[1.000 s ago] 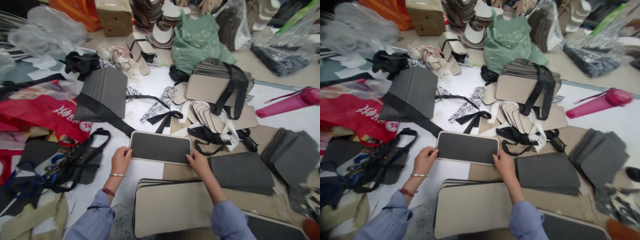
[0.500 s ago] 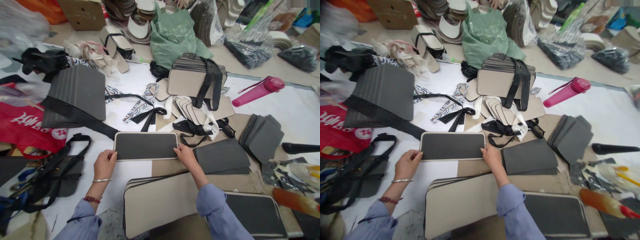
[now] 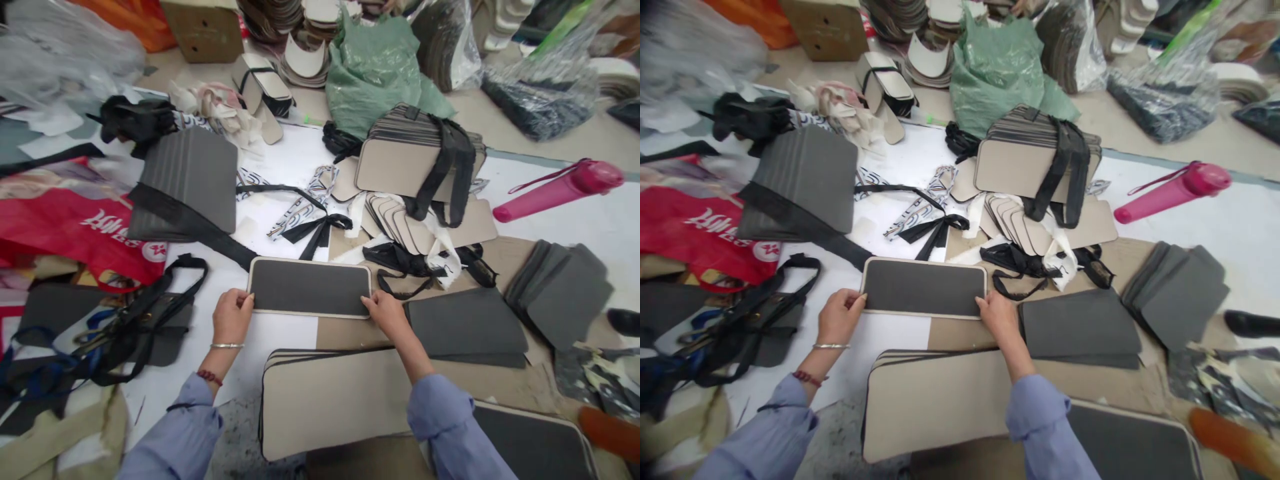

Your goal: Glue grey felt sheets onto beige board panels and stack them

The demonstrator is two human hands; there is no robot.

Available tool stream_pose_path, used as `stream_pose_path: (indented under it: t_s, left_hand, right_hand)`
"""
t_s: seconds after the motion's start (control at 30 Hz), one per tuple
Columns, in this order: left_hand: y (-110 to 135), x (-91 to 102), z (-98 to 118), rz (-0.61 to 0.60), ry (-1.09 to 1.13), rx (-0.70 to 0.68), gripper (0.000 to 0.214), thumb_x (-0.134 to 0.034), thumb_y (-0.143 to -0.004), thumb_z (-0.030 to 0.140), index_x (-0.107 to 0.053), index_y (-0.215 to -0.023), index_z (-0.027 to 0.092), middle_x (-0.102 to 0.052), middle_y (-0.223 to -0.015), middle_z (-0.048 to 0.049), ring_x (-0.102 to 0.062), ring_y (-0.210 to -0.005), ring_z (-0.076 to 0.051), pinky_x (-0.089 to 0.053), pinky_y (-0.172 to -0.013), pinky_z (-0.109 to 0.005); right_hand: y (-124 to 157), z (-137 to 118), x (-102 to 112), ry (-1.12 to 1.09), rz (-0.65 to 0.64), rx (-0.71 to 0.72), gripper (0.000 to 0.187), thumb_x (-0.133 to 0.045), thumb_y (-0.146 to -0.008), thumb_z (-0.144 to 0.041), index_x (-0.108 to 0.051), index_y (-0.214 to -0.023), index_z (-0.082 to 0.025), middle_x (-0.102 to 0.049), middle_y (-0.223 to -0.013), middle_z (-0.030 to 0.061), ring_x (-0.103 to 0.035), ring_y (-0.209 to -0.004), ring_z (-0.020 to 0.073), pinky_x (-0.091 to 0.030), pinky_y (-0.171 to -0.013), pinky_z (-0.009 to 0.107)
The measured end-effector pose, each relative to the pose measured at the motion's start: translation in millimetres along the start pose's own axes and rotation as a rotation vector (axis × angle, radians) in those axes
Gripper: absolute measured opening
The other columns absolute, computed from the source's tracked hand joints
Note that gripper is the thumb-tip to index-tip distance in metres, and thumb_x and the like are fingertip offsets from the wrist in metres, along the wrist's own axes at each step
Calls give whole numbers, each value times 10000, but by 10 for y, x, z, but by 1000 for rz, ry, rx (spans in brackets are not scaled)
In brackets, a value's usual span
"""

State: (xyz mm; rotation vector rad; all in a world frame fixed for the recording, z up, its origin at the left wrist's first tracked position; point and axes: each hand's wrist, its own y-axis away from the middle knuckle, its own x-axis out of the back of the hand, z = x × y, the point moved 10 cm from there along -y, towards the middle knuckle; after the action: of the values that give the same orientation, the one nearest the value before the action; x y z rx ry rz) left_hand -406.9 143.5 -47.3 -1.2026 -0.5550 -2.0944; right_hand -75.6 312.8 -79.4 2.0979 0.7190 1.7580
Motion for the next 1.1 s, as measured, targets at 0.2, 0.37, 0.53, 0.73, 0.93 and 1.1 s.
stream_pose_path:
  t_s: [0.2, 0.37, 0.53, 0.73, 0.93, 1.1]
  left_hand:
    - [159, 104, 256, 156, -99, -166, 155, -449, -814, 277, -555, -855, 171, -586, -827, -87, -537, -833, -223, -430, -762, -372]
    - [288, -237, 965, -11, -229, -714, 388, -448, -851, 323, -472, -1221, 208, -434, -1328, -107, -331, -1260, -257, -295, -1010, -437]
    - [55, -522, 859, -186, -305, -692, 536, -449, -827, 477, -385, -1315, 265, -321, -1418, -103, -247, -1312, -279, -216, -1052, -478]
    - [48, -559, 804, -212, -298, -693, 540, -452, -831, 457, -379, -1325, 251, -299, -1429, -112, -233, -1318, -290, -202, -1056, -484]
    - [37, -611, 810, -221, -310, -709, 542, -458, -829, 445, -385, -1322, 229, -289, -1432, -124, -206, -1327, -300, -187, -1049, -512]
    - [43, -604, 815, -220, -306, -709, 539, -467, -828, 433, -396, -1315, 214, -285, -1432, -135, -202, -1327, -307, -181, -1047, -520]
  right_hand:
    - [-25, -26, 7, 14, 12, 41, 268, -491, -813, -343, -479, -589, -197, -556, -569, 19, -516, -574, 152, -297, -541, 232]
    - [-40, -23, 2, 38, 12, 53, 297, -486, -799, -366, -441, -548, -214, -537, -516, 5, -531, -560, 167, -324, -550, 240]
    - [-56, -29, 20, 44, 51, 66, 302, -493, -786, -369, -412, -531, -230, -541, -506, 10, -536, -554, 184, -328, -556, 254]
    - [-10, -55, 41, 3, 63, 64, 266, -500, -786, -355, -459, -565, -213, -532, -535, 6, -518, -559, 165, -296, -546, 244]
    - [-12, 4, 7, -27, 41, 22, 247, -505, -801, -359, -483, -613, -201, -549, -588, -1, -505, -592, 136, -281, -548, 226]
    - [-2, 13, 4, -89, 50, 15, 237, -529, -784, -356, -475, -615, -200, -547, -589, -3, -506, -597, 135, -291, -555, 224]
